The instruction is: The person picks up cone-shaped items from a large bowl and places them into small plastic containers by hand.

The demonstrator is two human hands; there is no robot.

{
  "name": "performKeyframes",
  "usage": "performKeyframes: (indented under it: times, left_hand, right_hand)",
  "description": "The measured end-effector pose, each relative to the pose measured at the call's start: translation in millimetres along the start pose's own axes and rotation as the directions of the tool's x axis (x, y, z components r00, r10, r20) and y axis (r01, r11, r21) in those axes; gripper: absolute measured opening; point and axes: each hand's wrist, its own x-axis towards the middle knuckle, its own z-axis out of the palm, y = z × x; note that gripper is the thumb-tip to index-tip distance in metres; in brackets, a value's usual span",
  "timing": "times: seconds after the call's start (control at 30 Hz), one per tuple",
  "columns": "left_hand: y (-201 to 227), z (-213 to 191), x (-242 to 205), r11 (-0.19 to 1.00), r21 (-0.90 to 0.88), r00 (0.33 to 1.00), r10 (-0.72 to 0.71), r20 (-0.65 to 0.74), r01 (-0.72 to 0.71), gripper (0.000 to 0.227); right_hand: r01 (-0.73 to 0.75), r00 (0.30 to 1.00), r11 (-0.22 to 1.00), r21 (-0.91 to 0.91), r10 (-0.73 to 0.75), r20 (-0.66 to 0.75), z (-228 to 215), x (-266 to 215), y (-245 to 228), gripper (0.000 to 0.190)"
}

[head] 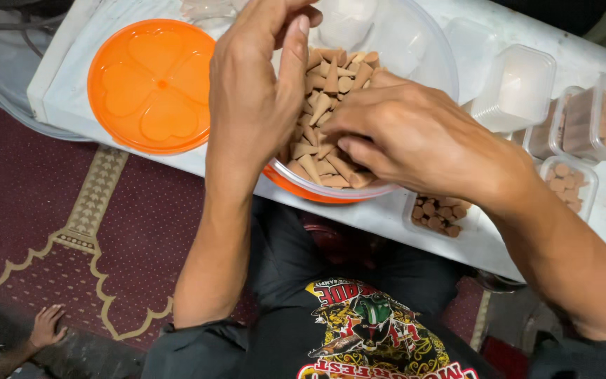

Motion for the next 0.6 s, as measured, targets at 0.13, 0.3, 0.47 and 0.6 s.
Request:
performKeyframes:
  times: [0.13,0.3,0.47,0.6]
  left_hand:
    - [5,-2,-1,0.997,-0.032,0.997,-0.071,0.011,0.071,0.023]
    - [1,-1,-4,0.982,-0.136,0.991,-0.132,-0.004,0.130,0.032]
    - [1,-2,-5,0.978,-0.140,0.988,-0.156,0.008,0.155,0.033]
    - [-1,-2,-6,0.961,-0.196,0.980,-0.198,-0.006,0.193,0.035]
  right_hand:
    - [0.006,0.983,0.994,-0.110,0.015,0.184,11,31,9,0.004]
    - [-0.278,0.895,0.922,-0.269,0.350,0.277,-10,38,15,0.008]
    - [-0.273,0.911,0.939,-0.210,0.322,0.257,-17,52,21,0.018]
    - [-0.119,0.990,0.969,-0.217,0.133,0.052,8,66,36,0.020]
